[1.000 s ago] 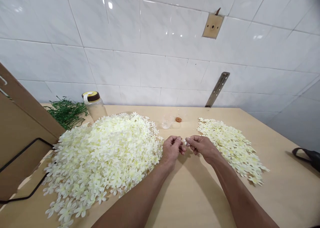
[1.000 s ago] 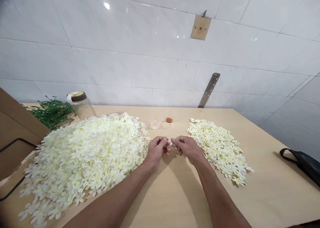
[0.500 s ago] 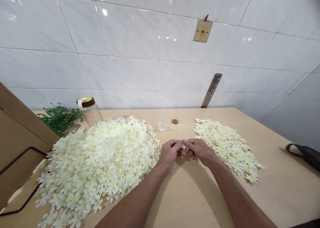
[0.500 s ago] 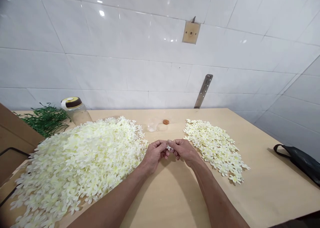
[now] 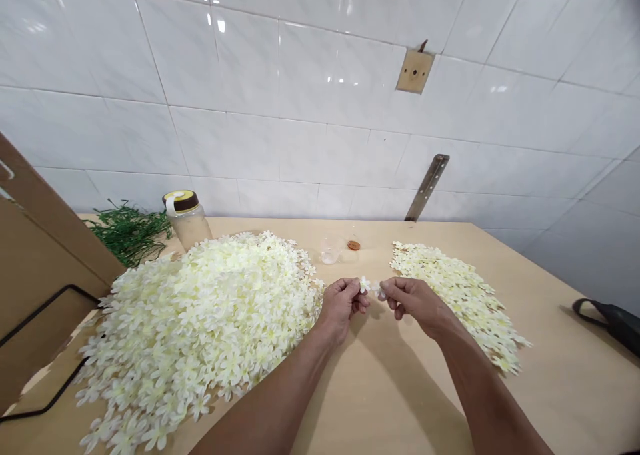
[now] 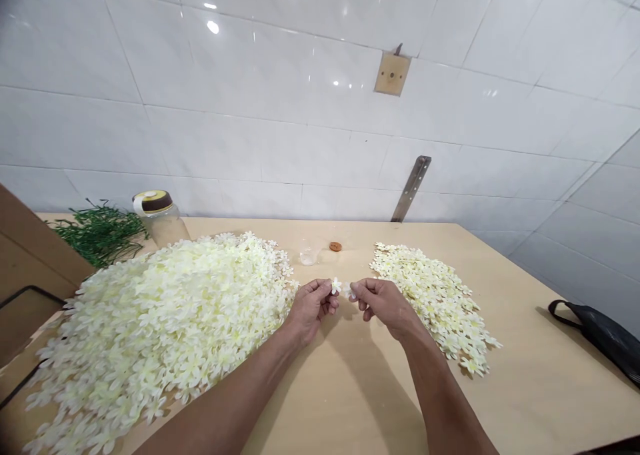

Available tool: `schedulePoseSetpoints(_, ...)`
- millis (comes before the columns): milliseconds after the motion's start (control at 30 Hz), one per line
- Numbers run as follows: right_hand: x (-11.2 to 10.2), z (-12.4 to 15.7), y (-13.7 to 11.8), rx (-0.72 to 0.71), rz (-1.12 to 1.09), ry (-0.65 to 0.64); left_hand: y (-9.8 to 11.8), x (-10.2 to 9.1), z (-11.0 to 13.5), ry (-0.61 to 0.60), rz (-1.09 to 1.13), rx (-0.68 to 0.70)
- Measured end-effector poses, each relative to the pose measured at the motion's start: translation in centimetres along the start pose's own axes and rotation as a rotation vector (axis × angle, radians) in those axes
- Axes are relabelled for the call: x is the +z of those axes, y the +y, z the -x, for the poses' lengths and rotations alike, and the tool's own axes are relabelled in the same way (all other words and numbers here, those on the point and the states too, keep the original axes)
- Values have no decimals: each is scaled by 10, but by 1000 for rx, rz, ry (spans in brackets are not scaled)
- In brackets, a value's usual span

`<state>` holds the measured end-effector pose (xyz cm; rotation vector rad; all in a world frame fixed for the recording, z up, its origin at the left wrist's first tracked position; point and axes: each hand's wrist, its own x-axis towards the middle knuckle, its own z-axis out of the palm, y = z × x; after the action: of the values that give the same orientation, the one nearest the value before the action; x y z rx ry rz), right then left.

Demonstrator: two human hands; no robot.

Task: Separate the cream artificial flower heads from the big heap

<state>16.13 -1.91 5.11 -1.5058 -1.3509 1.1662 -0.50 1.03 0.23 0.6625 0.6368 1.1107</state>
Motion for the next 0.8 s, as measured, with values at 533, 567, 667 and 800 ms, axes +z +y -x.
schedulePoseSetpoints(533, 78, -32, -82, -355, 411, 77, -1, -1, 6, -32, -88, 36)
schedulePoseSetpoints(567, 69, -36, -76, -342, 439, 171, 0, -1, 6, -34, -84, 28)
schedulePoseSetpoints(667, 38, -38, -48, -215, 430, 221, -2, -2, 3, -13, -69, 51)
schedulePoseSetpoints(800, 19, -24, -15, 4, 206, -69, -8, -1, -2, 18, -117, 108)
